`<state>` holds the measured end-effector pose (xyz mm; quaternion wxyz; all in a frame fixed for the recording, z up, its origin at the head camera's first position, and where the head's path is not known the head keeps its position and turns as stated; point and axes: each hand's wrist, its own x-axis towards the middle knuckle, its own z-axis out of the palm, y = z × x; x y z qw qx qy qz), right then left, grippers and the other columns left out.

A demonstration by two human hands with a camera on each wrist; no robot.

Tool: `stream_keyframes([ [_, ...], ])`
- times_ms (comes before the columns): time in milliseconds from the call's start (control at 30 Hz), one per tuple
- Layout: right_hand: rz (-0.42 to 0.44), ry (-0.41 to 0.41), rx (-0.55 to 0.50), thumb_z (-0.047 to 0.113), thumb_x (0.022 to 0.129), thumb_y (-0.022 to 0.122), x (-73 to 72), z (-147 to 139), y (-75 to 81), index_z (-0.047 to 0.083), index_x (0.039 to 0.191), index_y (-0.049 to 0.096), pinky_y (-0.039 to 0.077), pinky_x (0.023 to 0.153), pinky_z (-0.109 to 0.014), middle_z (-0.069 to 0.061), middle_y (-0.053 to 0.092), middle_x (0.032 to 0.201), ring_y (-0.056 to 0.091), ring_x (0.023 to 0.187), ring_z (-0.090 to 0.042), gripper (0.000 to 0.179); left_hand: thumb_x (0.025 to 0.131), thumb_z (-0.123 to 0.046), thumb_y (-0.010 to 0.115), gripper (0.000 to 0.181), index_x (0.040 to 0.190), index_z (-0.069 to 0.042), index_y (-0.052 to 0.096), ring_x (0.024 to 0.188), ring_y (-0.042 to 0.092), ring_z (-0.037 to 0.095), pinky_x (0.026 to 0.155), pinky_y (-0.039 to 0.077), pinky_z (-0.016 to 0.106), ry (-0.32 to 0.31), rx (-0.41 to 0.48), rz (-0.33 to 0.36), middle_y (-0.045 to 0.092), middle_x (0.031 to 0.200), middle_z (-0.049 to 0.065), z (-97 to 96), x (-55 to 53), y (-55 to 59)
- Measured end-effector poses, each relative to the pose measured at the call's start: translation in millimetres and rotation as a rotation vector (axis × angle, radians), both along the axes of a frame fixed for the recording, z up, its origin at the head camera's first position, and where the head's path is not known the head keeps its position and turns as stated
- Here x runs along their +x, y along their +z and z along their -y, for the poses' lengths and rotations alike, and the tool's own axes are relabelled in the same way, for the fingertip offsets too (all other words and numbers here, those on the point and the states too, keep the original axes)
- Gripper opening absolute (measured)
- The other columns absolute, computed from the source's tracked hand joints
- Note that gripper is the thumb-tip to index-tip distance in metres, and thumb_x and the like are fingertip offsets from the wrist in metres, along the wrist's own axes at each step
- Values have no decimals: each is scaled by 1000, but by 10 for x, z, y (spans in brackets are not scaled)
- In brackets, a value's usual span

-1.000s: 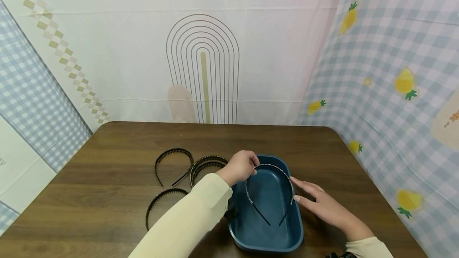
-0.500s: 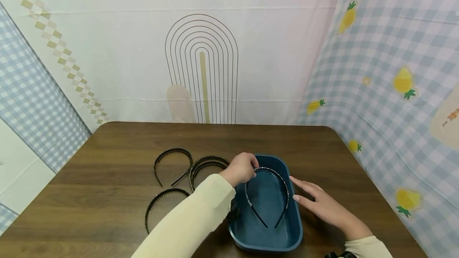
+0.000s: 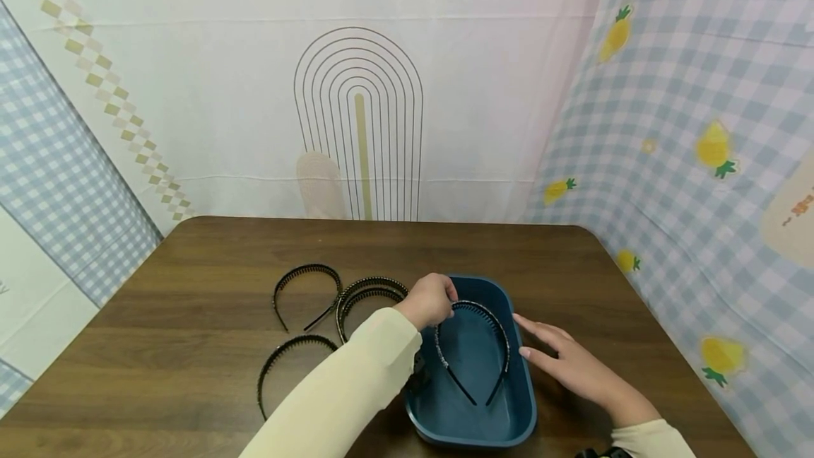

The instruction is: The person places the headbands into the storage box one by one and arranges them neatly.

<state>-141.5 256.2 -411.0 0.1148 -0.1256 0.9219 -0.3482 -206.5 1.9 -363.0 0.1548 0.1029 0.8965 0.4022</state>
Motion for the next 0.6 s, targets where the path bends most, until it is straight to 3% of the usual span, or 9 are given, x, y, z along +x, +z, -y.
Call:
stream_keyframes([
  [333, 20, -4, -3, 46, 97, 52, -2, -2, -2, 24, 151, 34, 30, 97, -70, -19, 35, 151, 24, 137, -46, 61, 85, 9, 64, 12, 90, -2, 62, 65, 51, 18, 55, 45, 30, 1, -31, -9, 57, 86, 6, -30, 45, 11],
  [600, 30, -15, -2, 47, 96, 53, 13, 21, 18, 24, 151, 35, 30, 97, -70, -19, 34, 151, 24, 137, -46, 62, 85, 8, 65, 13, 86, -4, 62, 67, 51, 17, 60, 48, 30, 3, -80, -31, 58, 86, 4, -32, 22, -49],
])
